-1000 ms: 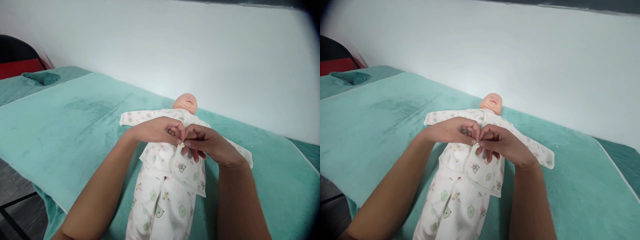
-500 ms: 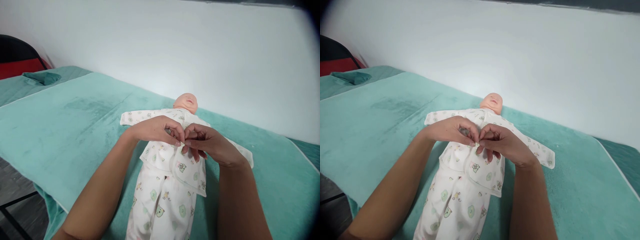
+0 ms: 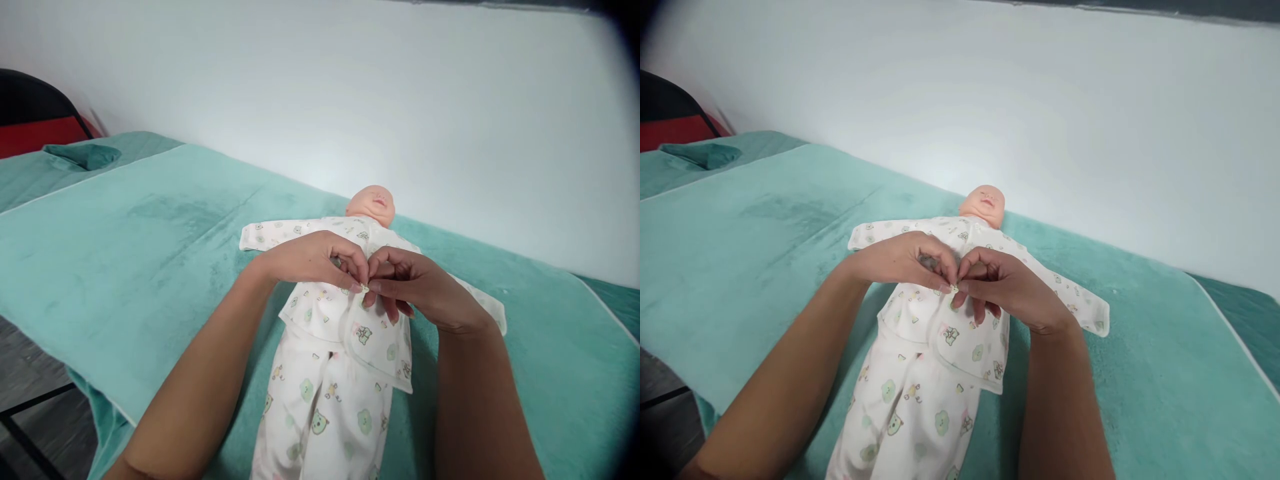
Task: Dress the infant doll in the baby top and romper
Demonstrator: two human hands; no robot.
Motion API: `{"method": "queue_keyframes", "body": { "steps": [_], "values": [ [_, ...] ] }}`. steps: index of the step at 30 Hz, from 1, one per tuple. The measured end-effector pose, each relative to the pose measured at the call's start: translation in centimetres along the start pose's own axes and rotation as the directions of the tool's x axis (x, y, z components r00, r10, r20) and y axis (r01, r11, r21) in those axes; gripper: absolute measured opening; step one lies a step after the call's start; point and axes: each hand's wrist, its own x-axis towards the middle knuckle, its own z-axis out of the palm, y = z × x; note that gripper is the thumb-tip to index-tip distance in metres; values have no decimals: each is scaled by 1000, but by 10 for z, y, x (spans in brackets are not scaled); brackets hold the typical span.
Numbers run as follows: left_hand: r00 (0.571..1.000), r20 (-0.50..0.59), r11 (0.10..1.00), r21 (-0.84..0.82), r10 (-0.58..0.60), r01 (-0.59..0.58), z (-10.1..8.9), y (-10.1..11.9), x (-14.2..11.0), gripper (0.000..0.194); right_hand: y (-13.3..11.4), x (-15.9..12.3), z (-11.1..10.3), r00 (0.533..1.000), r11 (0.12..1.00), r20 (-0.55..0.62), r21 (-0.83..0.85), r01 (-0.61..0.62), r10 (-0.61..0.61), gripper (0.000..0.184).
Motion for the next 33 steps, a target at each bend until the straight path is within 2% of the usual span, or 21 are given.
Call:
{"method": "queue_keyframes", "body": {
  "steps": [33],
  "values": [
    [999, -15, 999, -12, -32, 32, 1, 1, 1, 12, 1, 1, 0, 1000, 1000, -7, 5, -9, 9, 22]
  ]
}}
